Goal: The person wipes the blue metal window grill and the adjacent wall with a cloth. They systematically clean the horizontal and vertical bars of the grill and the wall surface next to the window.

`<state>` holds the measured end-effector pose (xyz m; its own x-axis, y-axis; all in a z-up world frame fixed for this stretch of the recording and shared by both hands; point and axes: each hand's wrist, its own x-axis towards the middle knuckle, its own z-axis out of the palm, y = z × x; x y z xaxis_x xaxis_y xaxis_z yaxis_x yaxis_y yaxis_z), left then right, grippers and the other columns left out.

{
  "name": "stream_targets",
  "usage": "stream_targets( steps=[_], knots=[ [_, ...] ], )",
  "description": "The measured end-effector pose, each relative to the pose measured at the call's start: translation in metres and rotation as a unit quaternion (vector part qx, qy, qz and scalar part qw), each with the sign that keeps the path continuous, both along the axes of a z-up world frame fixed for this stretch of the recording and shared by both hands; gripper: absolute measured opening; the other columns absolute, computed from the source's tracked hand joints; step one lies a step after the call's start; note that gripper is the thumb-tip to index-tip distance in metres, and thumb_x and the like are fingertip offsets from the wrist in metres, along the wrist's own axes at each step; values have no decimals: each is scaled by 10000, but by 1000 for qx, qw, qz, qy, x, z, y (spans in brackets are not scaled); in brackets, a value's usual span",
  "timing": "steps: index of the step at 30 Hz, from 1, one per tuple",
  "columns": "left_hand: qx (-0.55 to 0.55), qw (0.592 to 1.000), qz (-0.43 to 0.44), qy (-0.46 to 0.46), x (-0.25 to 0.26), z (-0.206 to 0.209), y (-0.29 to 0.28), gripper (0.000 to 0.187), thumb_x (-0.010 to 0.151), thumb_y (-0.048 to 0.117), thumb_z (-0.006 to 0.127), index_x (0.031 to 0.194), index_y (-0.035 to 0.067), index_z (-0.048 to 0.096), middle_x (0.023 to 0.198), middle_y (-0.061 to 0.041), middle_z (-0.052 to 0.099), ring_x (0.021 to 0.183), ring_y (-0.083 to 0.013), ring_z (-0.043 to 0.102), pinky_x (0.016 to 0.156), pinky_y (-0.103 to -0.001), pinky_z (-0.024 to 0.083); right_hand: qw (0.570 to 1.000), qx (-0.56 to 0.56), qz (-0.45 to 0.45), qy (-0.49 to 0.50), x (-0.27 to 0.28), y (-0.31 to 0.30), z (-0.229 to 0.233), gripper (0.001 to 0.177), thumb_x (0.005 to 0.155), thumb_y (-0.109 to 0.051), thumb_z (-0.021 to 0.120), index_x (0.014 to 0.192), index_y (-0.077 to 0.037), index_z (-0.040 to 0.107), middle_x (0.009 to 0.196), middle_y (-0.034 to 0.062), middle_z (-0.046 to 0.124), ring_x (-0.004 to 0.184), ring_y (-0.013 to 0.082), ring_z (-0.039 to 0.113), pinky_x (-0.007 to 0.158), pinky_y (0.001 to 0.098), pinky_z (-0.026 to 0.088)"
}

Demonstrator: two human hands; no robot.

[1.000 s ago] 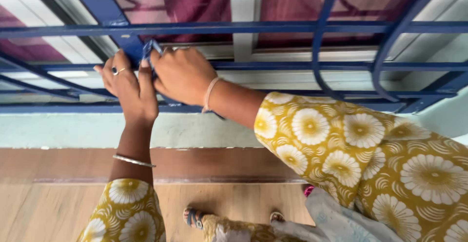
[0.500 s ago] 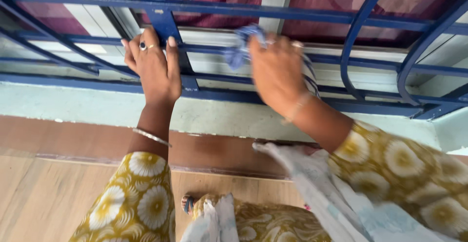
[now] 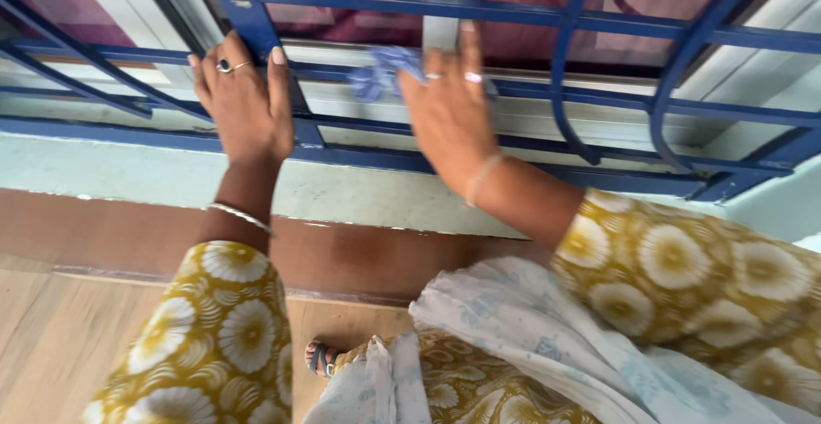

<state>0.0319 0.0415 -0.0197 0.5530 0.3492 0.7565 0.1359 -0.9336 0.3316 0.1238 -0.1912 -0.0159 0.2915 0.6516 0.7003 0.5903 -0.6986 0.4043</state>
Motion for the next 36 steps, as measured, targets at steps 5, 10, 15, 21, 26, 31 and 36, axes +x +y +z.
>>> stream_targets(
  steps=[5, 10, 15, 21, 26, 31, 36],
  knots=[
    [-22, 997, 7, 70, -6, 14, -5, 731, 1140, 475, 421, 1531, -130, 293, 1480, -343, 435, 1463, -458, 317, 1250, -599, 91, 999, 2, 35, 28, 13, -52, -1, 219, 1027, -83, 529, 1211, -25, 632, 1101, 228, 618, 1146, 379, 622, 1288, 552, 203],
    [3, 993, 22, -113, 2, 2, -71, 699, 1147, 324, 555, 1653, -32, 229, 1660, -301, 247, 1571, -454, 218, 1306, -538, 164, 997, 11, 40, 64, 18, -27, -9, 199, 963, -113, 532, 1116, -50, 644, 1162, 240, 627, 1134, 404, 609, 1180, 542, 245],
    [-14, 988, -94, -120, 27, -5, -122, 708, 1091, 222, 569, 1639, -37, 203, 1613, -261, 311, 1465, -398, 317, 1283, -503, 219, 992, -12, 129, -13, 22, -56, -1, 212, 993, -159, 577, 1158, -80, 683, 1301, 201, 617, 1317, 326, 558, 1291, 483, 237],
    [101, 991, -88, -13, 48, -14, -157, 358, 1038, 247, 569, 1277, -21, 570, 1302, -209, 545, 1360, -416, 439, 1251, -636, 106, 974, -13, 223, 29, 17, -146, 9, 147, 895, -196, 688, 936, -55, 702, 1393, 147, 603, 1401, 317, 535, 1262, 498, 293],
    [84, 995, -51, -34, 49, -14, -173, 302, 1104, 275, 521, 1159, -13, 593, 1210, -222, 536, 1305, -412, 447, 1270, -610, 129, 965, 120, 229, 39, 28, -187, 8, 143, 901, -127, 704, 983, -11, 683, 1380, 184, 596, 1269, 378, 558, 1098, 504, 428],
    [109, 993, -41, -10, 48, -13, -170, 322, 1096, 302, 530, 1148, -11, 588, 1187, -221, 533, 1287, -424, 449, 1244, -606, 137, 969, 184, 150, 69, 47, -148, -15, 235, 935, -54, 663, 1159, 18, 650, 1314, 230, 596, 1198, 397, 588, 1066, 509, 472],
    [130, 991, -20, -8, 50, -16, -170, 354, 1115, 328, 536, 1160, -20, 575, 1199, -232, 526, 1291, -429, 444, 1248, -605, 134, 948, 152, 121, 252, 42, -148, -7, 278, 908, -80, 665, 1145, 46, 593, 1258, 269, 602, 1166, 416, 593, 1066, 531, 460]
  ],
)
